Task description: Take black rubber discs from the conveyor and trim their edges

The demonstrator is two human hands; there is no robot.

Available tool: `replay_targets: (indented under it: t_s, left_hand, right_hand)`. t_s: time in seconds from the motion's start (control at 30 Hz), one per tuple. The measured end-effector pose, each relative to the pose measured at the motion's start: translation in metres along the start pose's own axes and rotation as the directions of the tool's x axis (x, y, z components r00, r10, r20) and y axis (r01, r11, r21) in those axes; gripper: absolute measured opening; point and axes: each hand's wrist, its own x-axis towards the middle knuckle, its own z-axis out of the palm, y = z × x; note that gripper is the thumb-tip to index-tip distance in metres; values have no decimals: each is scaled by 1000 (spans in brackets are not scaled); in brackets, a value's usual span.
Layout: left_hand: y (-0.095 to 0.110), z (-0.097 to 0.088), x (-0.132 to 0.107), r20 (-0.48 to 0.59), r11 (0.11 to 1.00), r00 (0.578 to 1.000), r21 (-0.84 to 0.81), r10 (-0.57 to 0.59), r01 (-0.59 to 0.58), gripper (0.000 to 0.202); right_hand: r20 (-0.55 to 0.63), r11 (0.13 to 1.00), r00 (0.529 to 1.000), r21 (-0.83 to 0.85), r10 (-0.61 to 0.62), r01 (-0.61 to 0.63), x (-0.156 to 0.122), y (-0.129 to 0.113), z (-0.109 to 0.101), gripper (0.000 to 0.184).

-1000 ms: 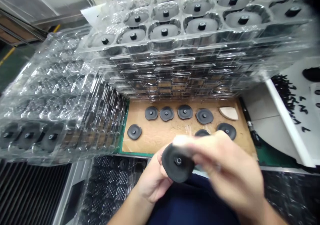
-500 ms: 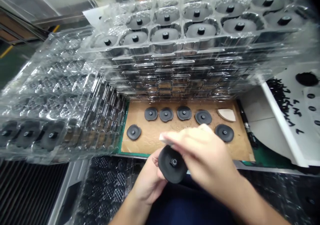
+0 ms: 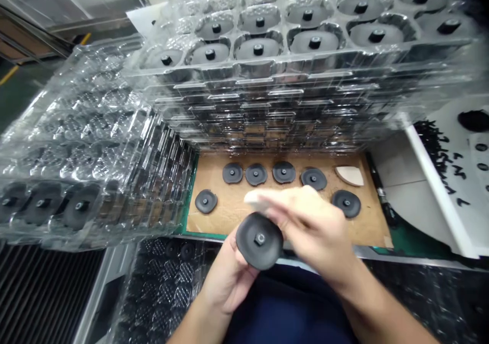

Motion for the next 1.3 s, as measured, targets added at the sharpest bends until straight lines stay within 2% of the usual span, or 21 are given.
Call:
replay_targets:
  t_s: [0.07, 0.1, 0.17, 0.23, 0.33, 0.43, 0.5, 0.53, 0.6, 0.63, 0.7, 0.77, 0.83, 0.9, 0.97, 1.0, 1.07, 1.13, 1.2, 1.23, 1.3]
  left_hand:
    - [2, 0, 0, 36, 998, 999, -66, 13, -11, 55]
    - [3, -1, 1, 47, 995, 999, -97, 23, -19, 58]
    - [4, -4, 2, 41, 991, 998, -130, 44, -38, 60]
    - [5, -7, 3, 18, 989, 998, -140, 52, -49, 59]
    - [7, -8, 5, 0, 989, 999, -142, 48, -48, 66]
    - [7, -4, 8, 12, 989, 999, -142, 43, -41, 68]
    - [6, -1, 9, 16, 989, 998, -137, 54, -52, 62]
    - [4, 1, 10, 13, 989, 998, -132, 68, -66, 59]
    - [1, 3, 11, 9, 988, 995, -116, 101, -99, 57]
    - [0, 2, 11, 11, 989, 994, -105, 108, -106, 57]
    - [-1, 0, 10, -4, 992, 994, -71, 106, -106, 56]
    - [0, -2, 9, -62, 992, 991, -30, 121, -123, 53]
    - [0, -2, 7, -106, 991, 985, 1, 135, -136, 51]
    - [1, 0, 5, -67, 994, 992, 5, 107, -107, 49]
    - [1, 2, 3, -6, 997, 997, -9, 76, -76, 48]
    - [2, 3, 3, 12, 997, 997, -18, 75, -75, 50]
    - [5, 2, 1, 36, 996, 996, -45, 83, -81, 58]
    - [7, 1, 1, 85, 995, 994, -72, 69, -63, 60]
    - [8, 2, 2, 144, 996, 989, -85, 37, -25, 55]
    - [7, 3, 3, 165, 997, 986, -80, 21, -8, 55]
    - [6, 6, 3, 170, 999, 985, -48, 0, 8, 62]
  right_hand:
    - [-104, 979, 974, -27, 200, -204, -7, 14, 0, 26]
    - [-104, 962, 957, -9, 270, -272, -14, 20, 0, 24]
    - [-50, 921, 920, 52, 388, -386, -33, 31, 3, 23]
    - [8, 860, 864, 93, 504, -502, -56, 41, 8, 24]
    - [61, 782, 788, 96, 612, -615, -79, 53, 12, 26]
    - [27, 770, 773, 83, 633, -633, -76, 53, 7, 25]
    - [-54, 797, 796, 77, 603, -599, -60, 42, 1, 24]
    - [-97, 833, 827, 71, 553, -549, -50, 33, 0, 23]
    - [-146, 933, 922, 36, 359, -358, -30, 12, 1, 22]
    - [-127, 973, 965, 14, 231, -231, -22, 3, 3, 23]
    - [-20, 999, 999, 7, 32, -32, -11, -12, 8, 25]
    - [161, 999, 987, 51, -21, 13, -6, -18, 12, 24]
    - [281, 998, 960, 53, 17, -33, -2, -18, 14, 22]
    - [204, 1000, 979, -16, 27, -24, 1, -16, 15, 21]
    - [112, 999, 993, -35, -25, 29, 1, -14, 14, 23]
    - [119, 998, 991, -4, -55, 55, -1, -15, 11, 23]
    - [227, 996, 972, 74, -64, 48, -8, -15, 2, 23]
    - [294, 999, 956, 42, 22, -35, -15, -16, -11, 22]
    - [261, 991, 960, -114, 104, -76, -16, -16, -21, 22]
    - [224, 981, 970, -189, 92, -49, -14, -15, -24, 23]
    - [189, 967, 981, -241, -41, 87, -5, -12, -25, 24]
